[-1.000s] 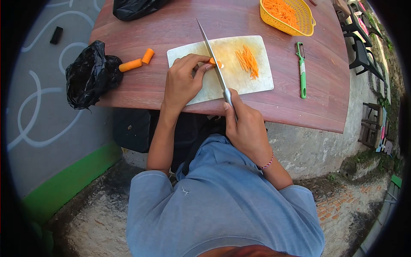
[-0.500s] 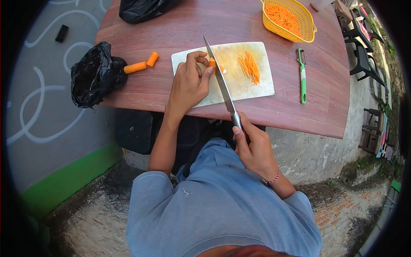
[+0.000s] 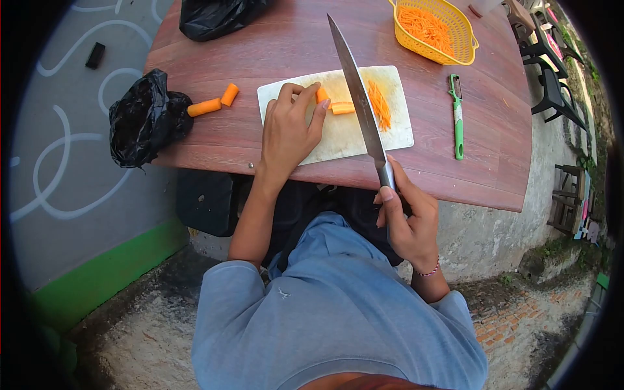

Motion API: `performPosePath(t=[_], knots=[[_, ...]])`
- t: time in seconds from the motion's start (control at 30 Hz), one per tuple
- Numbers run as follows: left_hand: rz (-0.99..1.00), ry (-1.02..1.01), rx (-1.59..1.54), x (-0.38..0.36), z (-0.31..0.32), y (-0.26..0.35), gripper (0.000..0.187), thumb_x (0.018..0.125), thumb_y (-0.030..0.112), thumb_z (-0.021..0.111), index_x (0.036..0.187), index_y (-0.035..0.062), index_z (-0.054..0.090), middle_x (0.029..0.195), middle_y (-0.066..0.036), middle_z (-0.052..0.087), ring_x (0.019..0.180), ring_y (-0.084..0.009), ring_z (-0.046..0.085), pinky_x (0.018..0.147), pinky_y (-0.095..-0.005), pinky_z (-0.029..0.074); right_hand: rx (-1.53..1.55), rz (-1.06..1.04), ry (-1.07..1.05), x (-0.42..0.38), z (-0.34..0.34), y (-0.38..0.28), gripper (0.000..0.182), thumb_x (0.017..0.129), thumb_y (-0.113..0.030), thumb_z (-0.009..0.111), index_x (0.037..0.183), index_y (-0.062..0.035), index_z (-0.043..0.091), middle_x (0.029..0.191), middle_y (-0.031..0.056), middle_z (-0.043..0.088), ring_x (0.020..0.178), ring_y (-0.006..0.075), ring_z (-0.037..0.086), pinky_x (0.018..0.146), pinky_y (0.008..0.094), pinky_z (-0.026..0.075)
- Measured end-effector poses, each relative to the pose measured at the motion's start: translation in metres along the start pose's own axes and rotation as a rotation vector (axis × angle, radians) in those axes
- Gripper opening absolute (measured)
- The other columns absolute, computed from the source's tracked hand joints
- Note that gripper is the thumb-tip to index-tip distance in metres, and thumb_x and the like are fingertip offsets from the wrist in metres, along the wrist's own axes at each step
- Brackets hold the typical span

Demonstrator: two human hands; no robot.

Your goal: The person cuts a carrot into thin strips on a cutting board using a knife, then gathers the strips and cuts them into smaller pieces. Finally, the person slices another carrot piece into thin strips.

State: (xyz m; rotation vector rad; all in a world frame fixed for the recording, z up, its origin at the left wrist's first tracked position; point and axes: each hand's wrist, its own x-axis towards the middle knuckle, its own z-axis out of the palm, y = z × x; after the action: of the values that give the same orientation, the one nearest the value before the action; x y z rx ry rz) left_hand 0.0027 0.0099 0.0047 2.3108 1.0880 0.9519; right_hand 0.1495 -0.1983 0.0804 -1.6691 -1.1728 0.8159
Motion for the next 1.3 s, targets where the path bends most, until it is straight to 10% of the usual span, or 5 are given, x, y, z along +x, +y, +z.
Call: performPosePath(t=[0.9, 1.3], knots=[[0.210, -0.158, 0.067, 0.009, -0.015, 0.018, 0.040, 0.090, 0.023, 0.083, 0.126, 0.0069, 0.075, 0.123, -0.010, 0.072, 0.114, -0.0301, 0.065, 0.096, -0.0449, 0.050, -0.008, 0.063, 0.075, 0.009, -0.011, 0.023, 0.046, 0.108, -0.008, 0.066, 0.152, 0.0008, 0.061, 0.082, 0.0063, 0.071, 0.060, 0.0087, 0.062, 0.056, 0.0269, 0.051], [0.114, -0.064, 0.144, 0.007, 0.001, 0.020, 0.025, 0.095, 0.027, 0.079, 0.107, 0.0048, 0.078, 0.092, -0.010, 0.075, 0.092, -0.0275, 0.066, 0.081, -0.0429, 0.047, 0.067, 0.187, 0.048, 0.005, -0.014, 0.022, 0.046, 0.109, -0.010, 0.066, 0.153, -0.0006, 0.061, 0.084, 0.0054, 0.072, 0.061, 0.0078, 0.063, 0.056, 0.0265, 0.052]])
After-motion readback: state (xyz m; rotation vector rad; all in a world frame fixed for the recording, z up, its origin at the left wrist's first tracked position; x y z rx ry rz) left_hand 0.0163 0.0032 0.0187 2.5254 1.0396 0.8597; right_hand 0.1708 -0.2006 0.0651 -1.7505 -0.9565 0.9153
